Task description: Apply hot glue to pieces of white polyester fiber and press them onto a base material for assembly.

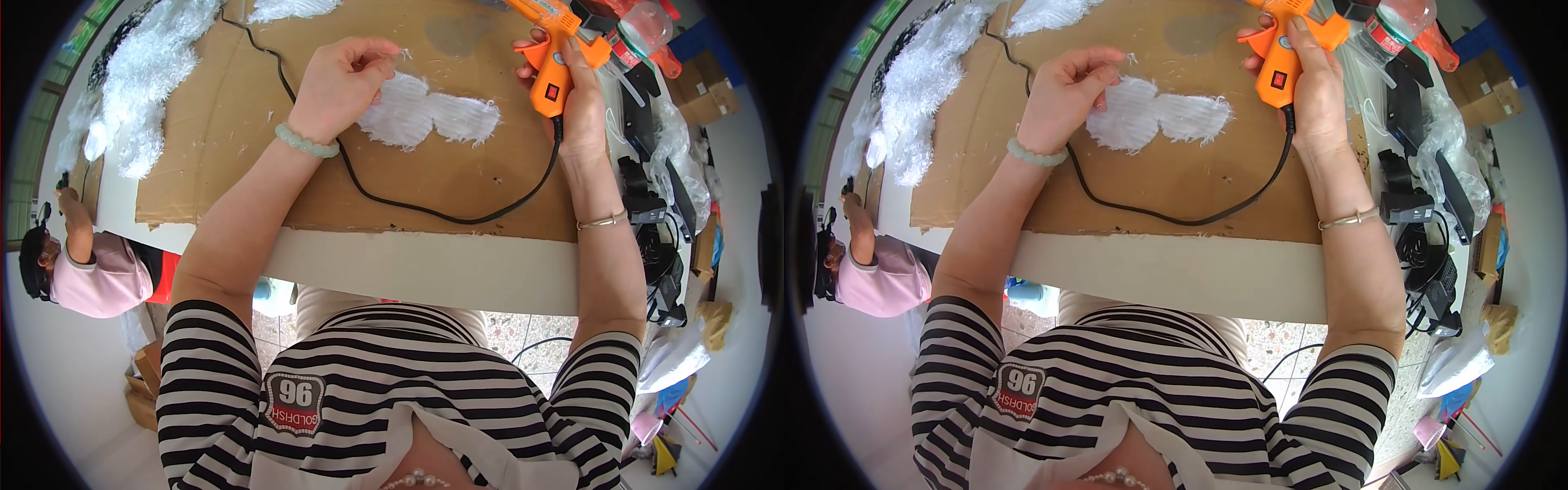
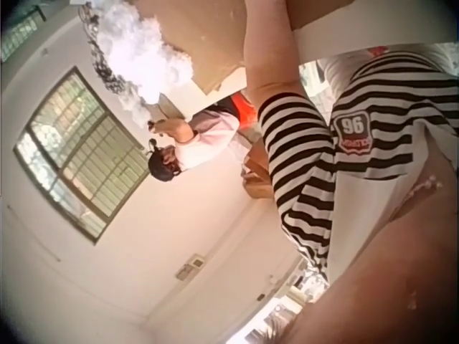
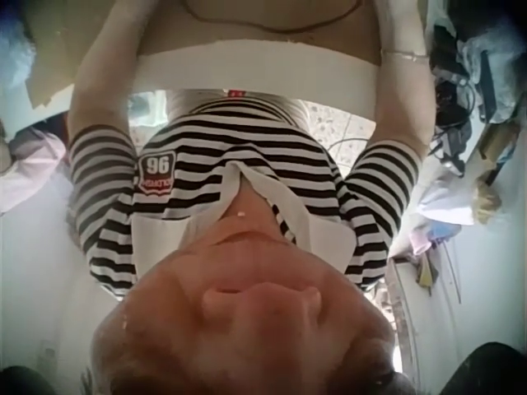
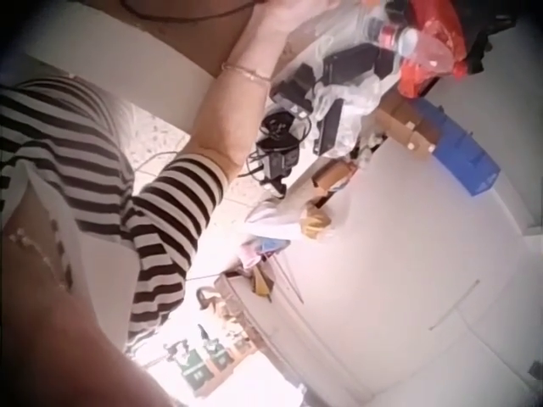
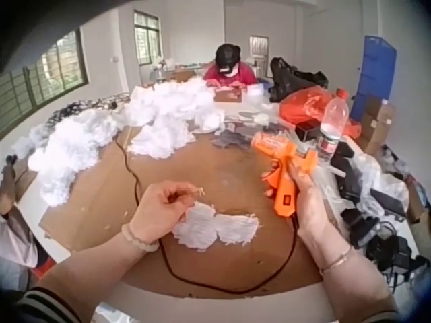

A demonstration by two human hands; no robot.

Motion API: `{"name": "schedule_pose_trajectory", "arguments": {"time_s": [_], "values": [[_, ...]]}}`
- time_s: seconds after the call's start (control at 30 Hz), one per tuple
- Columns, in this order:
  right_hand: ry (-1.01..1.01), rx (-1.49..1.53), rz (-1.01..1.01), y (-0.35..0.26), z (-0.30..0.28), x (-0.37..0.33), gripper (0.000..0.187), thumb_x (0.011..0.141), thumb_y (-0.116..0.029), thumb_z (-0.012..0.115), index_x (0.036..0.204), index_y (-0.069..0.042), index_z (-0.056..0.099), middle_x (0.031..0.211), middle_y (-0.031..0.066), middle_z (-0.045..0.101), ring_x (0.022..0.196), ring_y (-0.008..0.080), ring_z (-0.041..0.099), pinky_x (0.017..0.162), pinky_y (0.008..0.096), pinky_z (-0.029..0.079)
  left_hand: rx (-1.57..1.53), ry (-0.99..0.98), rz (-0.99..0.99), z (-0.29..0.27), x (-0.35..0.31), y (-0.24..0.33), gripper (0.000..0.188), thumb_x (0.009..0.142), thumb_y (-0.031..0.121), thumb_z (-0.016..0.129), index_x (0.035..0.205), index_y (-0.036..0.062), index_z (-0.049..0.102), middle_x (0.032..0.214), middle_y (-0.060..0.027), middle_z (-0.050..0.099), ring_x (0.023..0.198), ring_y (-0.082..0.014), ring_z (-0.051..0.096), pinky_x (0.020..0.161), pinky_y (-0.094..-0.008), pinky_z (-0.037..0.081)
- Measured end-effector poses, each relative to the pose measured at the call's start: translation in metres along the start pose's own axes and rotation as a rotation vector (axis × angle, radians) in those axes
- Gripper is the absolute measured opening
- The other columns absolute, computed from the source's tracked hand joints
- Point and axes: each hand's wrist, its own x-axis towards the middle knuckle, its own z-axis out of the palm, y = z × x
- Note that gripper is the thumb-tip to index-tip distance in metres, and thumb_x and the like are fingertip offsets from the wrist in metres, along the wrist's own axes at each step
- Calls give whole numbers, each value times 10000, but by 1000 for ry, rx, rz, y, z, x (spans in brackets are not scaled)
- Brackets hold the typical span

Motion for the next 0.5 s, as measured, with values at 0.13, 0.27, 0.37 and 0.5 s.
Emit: {"name": "schedule_pose_trajectory", "arguments": {"time_s": [0.13,0.27,0.37,0.5], "values": [[-101,-37,2,-5,14,-10,372,964,-277,391,1163,21,490,1029,128,604,724,166,573,741,309,495,-20,39,-15,2,-2,3,211,825,35,529,1004,-27,623,745,-40,623,539,-87,530,503,-224,432],[-139,-44,42,-6,22,-16,391,963,-296,393,1163,25,491,1036,141,602,723,156,579,746,335,522,-25,39,-7,3,-3,1,209,821,51,552,1002,-24,626,748,-48,625,550,-91,544,508,-223,436],[-145,-37,51,-7,26,-17,408,961,-315,395,1160,25,501,1007,152,610,725,148,588,737,358,554,44,13,15,4,-4,0,182,860,64,564,1022,20,637,756,-7,597,555,-59,494,527,-201,412],[-172,-100,70,-9,28,-18,422,961,-319,394,1149,39,516,953,151,623,718,144,595,710,352,572,158,46,126,4,-2,-5,192,789,79,590,957,7,650,732,-89,657,580,-141,580,571,-266,480]]}}
